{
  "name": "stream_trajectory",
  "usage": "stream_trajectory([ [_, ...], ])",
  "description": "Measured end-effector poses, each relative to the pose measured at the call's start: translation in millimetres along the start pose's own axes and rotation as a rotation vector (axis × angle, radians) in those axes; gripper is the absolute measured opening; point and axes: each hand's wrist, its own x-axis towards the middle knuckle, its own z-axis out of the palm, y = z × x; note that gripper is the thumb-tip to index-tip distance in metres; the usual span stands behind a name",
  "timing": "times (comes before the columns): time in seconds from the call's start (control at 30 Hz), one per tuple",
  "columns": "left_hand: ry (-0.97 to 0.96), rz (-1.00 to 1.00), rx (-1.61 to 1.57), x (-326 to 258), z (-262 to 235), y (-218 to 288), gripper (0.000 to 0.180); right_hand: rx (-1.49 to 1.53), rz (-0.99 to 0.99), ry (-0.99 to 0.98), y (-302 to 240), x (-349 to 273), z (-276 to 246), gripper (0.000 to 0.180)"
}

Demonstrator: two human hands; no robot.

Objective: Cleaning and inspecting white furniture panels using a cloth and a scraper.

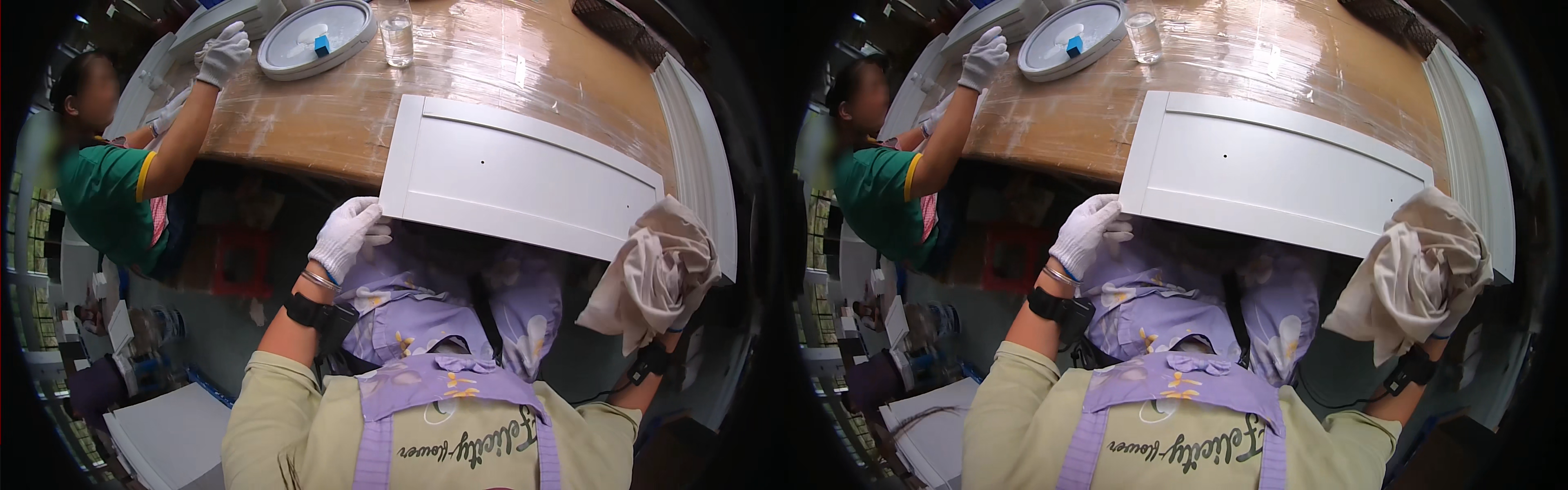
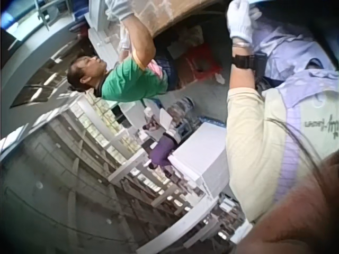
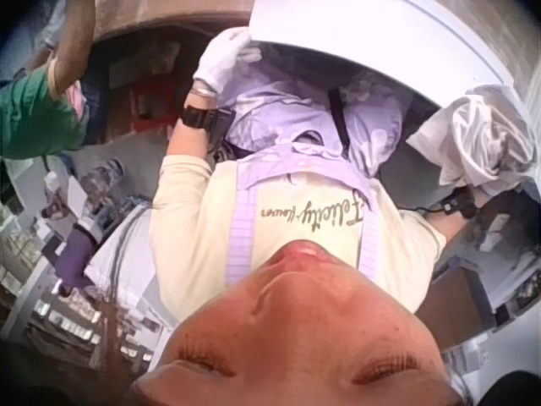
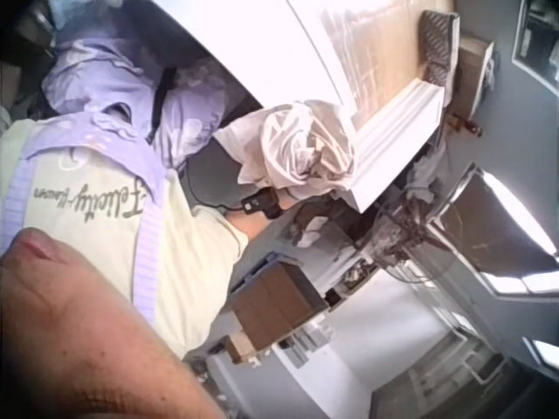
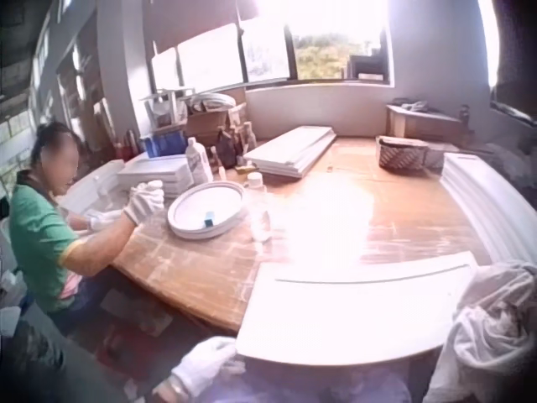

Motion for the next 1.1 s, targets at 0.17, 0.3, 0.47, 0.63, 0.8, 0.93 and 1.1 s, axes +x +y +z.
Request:
stream_trajectory([
  [0.17,-0.081,-0.082,-0.185,6,1,8,0.03,0.175,0.169,-0.129,2,-93,-54,0.038],
  [0.3,-0.115,-0.071,-0.051,18,4,3,0.029,0.307,0.363,-0.31,32,-133,-37,0.036],
  [0.47,-0.199,-0.062,-0.134,19,-16,-1,0.034,0.574,0.802,-0.385,50,-133,36,0.029],
  [0.63,-0.093,-0.117,-0.133,21,-6,19,0.039,0.689,0.832,-0.491,41,-131,61,0.03],
  [0.8,-0.092,-0.02,-0.107,24,1,9,0.033,0.581,0.795,-0.439,68,-114,101,0.042],
  [0.93,-0.36,0.119,-0.103,-12,10,19,0.039,0.393,0.805,-0.354,85,-97,95,0.048],
  [1.1,-0.565,0.134,-0.01,-37,0,4,0.053,0.531,0.529,-0.234,64,-105,92,0.032],
])
